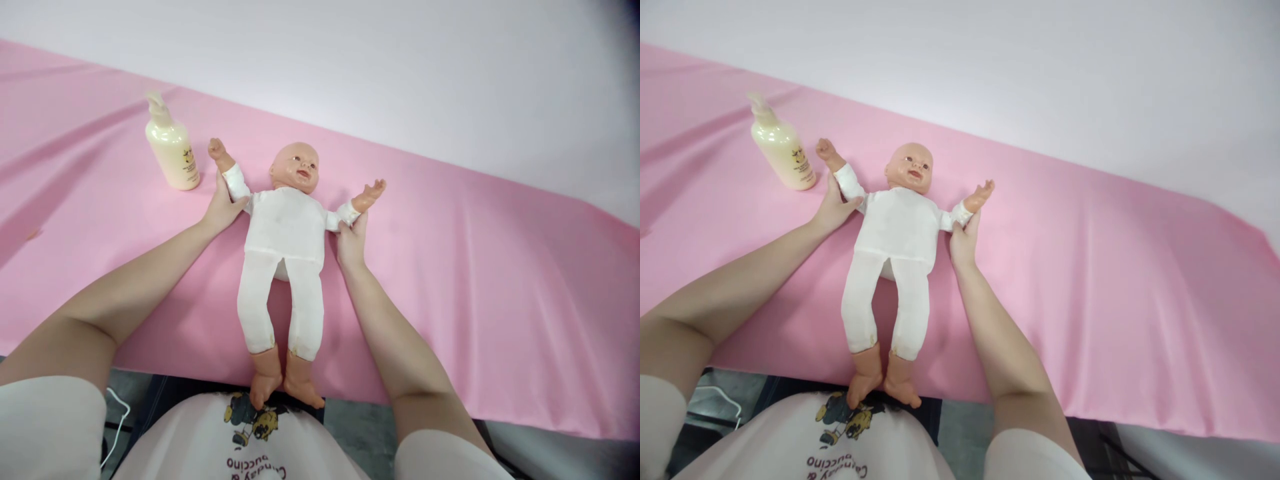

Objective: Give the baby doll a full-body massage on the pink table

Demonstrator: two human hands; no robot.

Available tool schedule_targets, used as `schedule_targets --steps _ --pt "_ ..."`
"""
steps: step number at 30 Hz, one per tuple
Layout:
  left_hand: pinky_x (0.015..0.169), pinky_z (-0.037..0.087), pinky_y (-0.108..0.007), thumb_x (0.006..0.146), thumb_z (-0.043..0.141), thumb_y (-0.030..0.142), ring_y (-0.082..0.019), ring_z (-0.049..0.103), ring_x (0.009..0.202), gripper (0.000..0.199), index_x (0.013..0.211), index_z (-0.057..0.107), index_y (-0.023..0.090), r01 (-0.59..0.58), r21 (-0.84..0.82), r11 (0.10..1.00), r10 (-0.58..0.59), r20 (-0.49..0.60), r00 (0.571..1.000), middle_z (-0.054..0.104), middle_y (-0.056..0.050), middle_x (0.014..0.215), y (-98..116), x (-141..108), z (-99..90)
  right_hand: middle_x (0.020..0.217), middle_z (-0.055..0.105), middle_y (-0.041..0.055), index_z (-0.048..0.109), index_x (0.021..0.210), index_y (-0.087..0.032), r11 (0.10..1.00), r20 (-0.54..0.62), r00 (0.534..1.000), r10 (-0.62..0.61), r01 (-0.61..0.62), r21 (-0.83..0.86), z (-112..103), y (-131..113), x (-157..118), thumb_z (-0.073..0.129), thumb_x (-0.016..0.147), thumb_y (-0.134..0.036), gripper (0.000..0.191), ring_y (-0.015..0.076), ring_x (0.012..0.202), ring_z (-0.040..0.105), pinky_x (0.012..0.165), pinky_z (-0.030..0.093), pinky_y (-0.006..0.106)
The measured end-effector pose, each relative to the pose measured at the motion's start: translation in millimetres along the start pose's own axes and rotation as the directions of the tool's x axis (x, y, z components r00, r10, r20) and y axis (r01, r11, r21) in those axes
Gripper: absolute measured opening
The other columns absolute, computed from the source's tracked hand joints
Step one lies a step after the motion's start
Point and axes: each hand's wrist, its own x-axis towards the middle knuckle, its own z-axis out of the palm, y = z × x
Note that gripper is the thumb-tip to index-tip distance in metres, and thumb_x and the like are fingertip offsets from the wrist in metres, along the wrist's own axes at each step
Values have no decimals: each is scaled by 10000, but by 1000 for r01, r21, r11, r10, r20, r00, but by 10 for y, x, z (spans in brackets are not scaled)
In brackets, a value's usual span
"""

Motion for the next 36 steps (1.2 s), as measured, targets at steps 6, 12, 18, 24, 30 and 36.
schedule_targets --steps 6,12,18,24,30,36 --pt "1142 434 -463 917 516 268 -278 478 1378 707 1541 198 173 -113 25 993 111 67 992 492 -180 1470 287 -19 -21 1612 318 111 120 1613 -262 999 -14 999 36 -36 14 -21 -142 -39 351 1007 -321 651 226 1513 310 1245 307 529" --pt "1224 324 -465 922 409 176 -264 400 1454 676 1573 226 166 -206 48 977 201 95 975 448 -161 1537 437 -35 -29 1476 473 76 339 1548 -315 998 4 998 56 -56 30 6 64 -117 367 940 -194 621 219 1410 433 1229 324 552" --pt "1150 395 -523 869 392 130 -277 505 1300 717 1577 299 198 -130 189 973 96 178 979 542 -141 1376 353 -87 12 1462 465 60 476 1477 -320 998 55 998 20 -16 -62 24 35 -104 340 887 -97 645 199 1423 417 1227 354 520" --pt "1121 415 -476 850 398 101 -258 507 1248 698 1537 399 225 -141 260 955 91 197 976 511 -129 1346 354 -109 54 1446 493 63 535 1430 -319 993 96 995 -4 16 -118 12 5 -90 352 889 -84 617 210 1392 456 1207 389 503" --pt "1113 422 -483 837 402 86 -268 498 1254 709 1532 408 224 -155 303 940 89 219 972 501 -133 1348 396 -115 39 1458 490 77 560 1409 -293 993 113 993 22 -9 -114 8 -18 -79 366 886 -89 594 233 1403 442 1211 379 506" --pt "1115 432 -493 821 404 81 -276 510 1255 722 1533 397 206 -145 286 947 84 216 973 510 -138 1341 416 -121 19 1441 502 79 541 1423 -289 997 106 994 28 -20 -80 6 -1 -82 353 896 -106 588 227 1391 454 1223 362 510"
